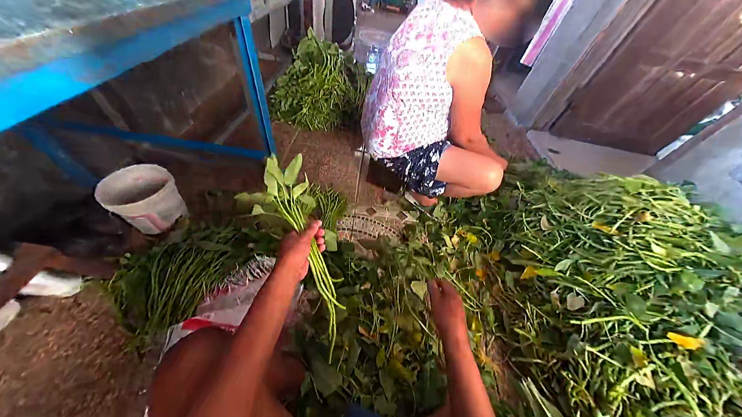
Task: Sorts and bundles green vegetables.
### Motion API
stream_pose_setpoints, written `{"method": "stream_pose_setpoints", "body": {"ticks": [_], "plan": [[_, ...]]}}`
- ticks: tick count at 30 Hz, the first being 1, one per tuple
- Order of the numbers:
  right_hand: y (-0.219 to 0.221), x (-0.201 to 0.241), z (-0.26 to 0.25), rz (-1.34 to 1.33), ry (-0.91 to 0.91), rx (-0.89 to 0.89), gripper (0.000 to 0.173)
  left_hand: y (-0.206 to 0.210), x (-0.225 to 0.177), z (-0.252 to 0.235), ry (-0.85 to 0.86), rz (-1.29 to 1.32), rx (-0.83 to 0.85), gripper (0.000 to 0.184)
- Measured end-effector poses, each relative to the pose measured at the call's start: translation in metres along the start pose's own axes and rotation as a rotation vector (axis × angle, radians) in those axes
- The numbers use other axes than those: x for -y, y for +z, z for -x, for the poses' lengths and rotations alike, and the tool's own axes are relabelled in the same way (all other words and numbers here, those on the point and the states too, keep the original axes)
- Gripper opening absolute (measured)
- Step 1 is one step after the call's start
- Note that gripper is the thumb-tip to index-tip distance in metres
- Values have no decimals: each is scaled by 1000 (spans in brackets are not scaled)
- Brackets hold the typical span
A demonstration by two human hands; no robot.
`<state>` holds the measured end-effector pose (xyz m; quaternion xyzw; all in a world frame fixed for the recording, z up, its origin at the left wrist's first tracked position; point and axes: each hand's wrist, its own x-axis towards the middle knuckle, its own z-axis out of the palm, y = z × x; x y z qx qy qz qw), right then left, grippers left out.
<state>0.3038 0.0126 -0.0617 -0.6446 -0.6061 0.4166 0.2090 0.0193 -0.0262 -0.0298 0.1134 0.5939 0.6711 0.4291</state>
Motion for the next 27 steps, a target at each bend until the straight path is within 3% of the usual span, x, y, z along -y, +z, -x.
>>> {"method": "stream_pose_setpoints", "body": {"ticks": [11,17,21,24,27], "plan": [[10,16,12,-592,33,119,19,31,26,4,-103,-164,173,18],[24,27,29,-616,-91,210,16,45,26,-10,-40,-188,141,27],[29,29,35,-607,-152,244,16,47,31,-19,-123,-248,171,25],[28,26,31,-649,-110,182,17,47,34,-20,-186,-162,225,19],[22,9,12,-684,51,14,19,45,26,-20,-120,-80,173,21]]}}
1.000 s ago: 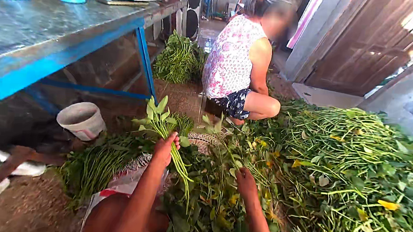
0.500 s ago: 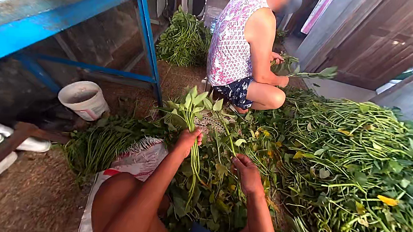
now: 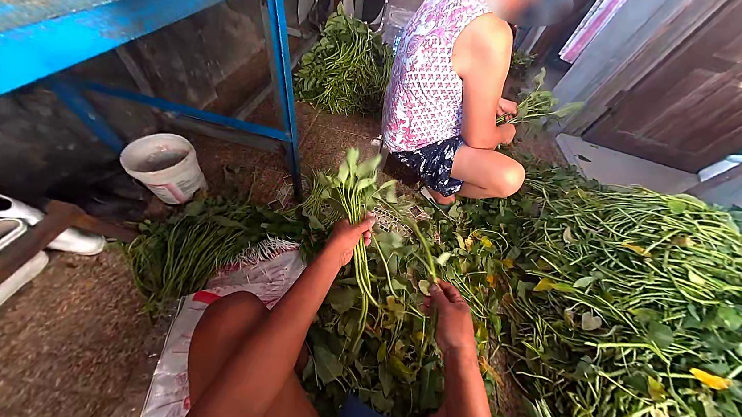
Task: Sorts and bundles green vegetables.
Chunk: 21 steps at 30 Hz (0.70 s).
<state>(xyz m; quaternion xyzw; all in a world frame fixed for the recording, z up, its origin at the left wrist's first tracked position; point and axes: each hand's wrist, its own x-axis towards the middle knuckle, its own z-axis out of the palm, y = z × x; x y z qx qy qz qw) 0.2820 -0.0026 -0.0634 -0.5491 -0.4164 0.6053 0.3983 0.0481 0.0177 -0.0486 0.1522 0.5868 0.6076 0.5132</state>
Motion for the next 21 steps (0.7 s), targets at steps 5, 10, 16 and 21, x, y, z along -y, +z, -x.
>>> {"method": "stream_pose_setpoints", "body": {"ticks": [5,10,16,21], "plan": [[-39,-16,-25,816,101,-164,52,-7,-12,6,105,37,-13,19],[35,8,7,620,-635,44,45,7,-8,26,122,-8,110,22],[89,31,-4,479,-519,246,29,0,-19,24,206,-28,50,17],[89,27,1,537,-493,310,38,-11,-16,24,190,-108,167,27]]}}
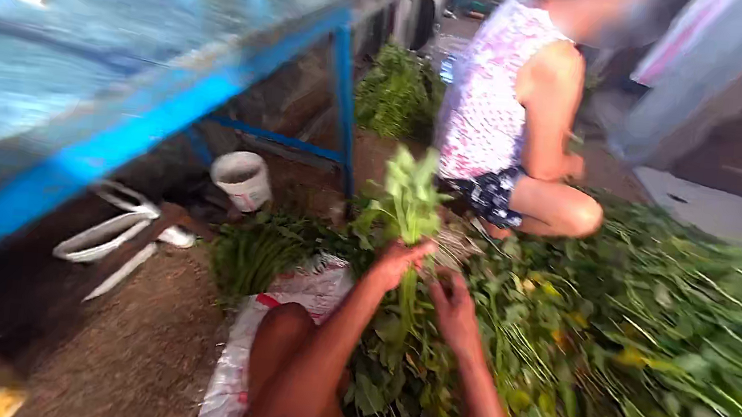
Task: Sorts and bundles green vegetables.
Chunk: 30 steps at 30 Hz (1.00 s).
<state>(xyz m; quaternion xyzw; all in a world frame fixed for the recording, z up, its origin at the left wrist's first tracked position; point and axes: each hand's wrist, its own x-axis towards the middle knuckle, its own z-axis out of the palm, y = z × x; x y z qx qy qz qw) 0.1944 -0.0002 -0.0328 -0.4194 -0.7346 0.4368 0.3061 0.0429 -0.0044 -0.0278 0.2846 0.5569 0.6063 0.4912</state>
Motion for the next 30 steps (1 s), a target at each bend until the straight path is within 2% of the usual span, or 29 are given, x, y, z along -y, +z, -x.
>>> {"method": "stream_pose_setpoints", "body": {"ticks": [2,6,10,12,14,16,19,22,24,25,27,28,30], "plan": [[4,2,-6,-121,28,-5,39,2,-3,9,-13,-42,52,32],[-1,12,-17,-252,147,43,15,1,-6,8,-64,-33,64,32],[-7,18,-20,-313,182,121,14,-4,-11,13,-88,-58,127,27],[-9,15,-18,-317,186,153,9,-4,-10,17,-88,-60,96,28],[-17,11,-10,-221,235,263,6,-3,-11,17,-67,-39,7,29],[-20,1,7,-95,298,366,8,-9,-15,15,-46,-5,-88,29],[-21,-24,31,-47,298,416,11,-17,-20,10,-16,34,-156,26],[-24,-30,34,-179,238,380,30,-6,-12,14,-37,34,-24,22],[-24,-17,27,-345,252,232,24,7,-9,20,-64,43,61,19],[-23,-9,24,-470,300,142,28,13,-10,23,-74,50,73,18],[-26,-1,25,-670,359,55,42,18,-18,24,-72,93,6,19],[-29,0,30,-682,353,56,42,18,-23,22,-56,123,-60,20],[-35,-6,48,-537,322,95,36,14,-29,16,-18,171,-173,20]]}}
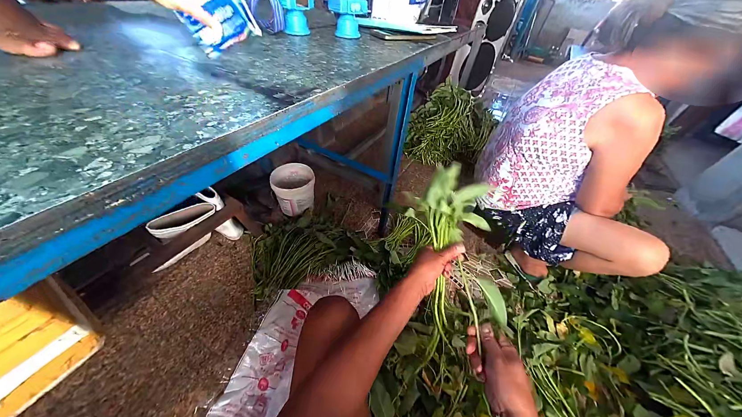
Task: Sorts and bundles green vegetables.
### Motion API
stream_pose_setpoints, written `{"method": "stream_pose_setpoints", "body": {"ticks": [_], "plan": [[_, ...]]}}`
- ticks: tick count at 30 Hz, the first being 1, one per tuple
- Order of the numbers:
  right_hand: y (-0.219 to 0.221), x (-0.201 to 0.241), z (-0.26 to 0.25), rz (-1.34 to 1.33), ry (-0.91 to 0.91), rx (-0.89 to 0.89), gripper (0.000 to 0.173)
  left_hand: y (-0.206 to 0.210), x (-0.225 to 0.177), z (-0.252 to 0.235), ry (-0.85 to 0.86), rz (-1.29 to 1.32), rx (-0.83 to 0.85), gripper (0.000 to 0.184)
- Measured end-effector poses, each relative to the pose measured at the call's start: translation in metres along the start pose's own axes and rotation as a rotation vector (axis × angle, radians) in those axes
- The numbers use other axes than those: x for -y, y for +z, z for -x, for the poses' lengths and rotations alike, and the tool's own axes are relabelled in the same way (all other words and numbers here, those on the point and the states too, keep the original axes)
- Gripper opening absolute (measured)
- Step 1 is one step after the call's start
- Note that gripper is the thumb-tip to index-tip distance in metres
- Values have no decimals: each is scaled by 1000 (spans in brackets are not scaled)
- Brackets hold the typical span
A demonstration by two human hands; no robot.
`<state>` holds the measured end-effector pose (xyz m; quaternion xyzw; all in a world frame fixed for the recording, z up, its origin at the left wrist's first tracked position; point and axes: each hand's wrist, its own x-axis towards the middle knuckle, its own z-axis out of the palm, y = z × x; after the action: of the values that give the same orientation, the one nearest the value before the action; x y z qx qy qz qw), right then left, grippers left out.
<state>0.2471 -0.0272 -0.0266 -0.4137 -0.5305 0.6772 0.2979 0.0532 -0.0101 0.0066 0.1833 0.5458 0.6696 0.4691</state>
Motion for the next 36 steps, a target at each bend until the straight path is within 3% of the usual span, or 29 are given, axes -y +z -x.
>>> {"method": "stream_pose_setpoints", "body": {"ticks": [4,6,9,14,17,20,22,24,26,28,29,31,34,36], "plan": [[-13,-27,22,213,-156,56,32,0,-4,-8,34,-62,-73,21],[-21,-31,21,529,-196,157,41,0,-6,-7,64,-117,-99,22],[-22,-26,23,872,2,246,45,-9,-5,-9,104,-180,-105,29],[-32,-32,5,923,134,245,46,-17,-3,-19,180,-81,-135,21],[-37,-45,-5,569,93,113,42,-24,-8,-15,183,-67,-145,17],[-29,-52,-23,-344,198,-159,38,-24,1,-20,176,-26,-178,20],[-27,-53,-42,-808,275,-291,34,-25,1,-22,192,7,-206,20],[-35,-68,-57,-915,331,-458,32,-29,-3,-26,275,49,-196,19],[-52,-100,-61,-546,432,-525,28,-35,-8,-25,337,77,-156,15],[-79,-135,-65,-166,565,-464,40,-37,-14,-23,333,119,-84,18],[-92,-152,-67,-22,585,-482,49,-39,-14,-22,305,133,-34,22],[-117,-184,-66,230,603,-604,50,-41,-10,-19,198,132,52,26],[-142,-196,-55,459,680,-621,44,-46,-4,-15,64,129,101,29],[-153,-190,-53,436,710,-543,46,-48,-3,-16,34,126,80,32]]}}
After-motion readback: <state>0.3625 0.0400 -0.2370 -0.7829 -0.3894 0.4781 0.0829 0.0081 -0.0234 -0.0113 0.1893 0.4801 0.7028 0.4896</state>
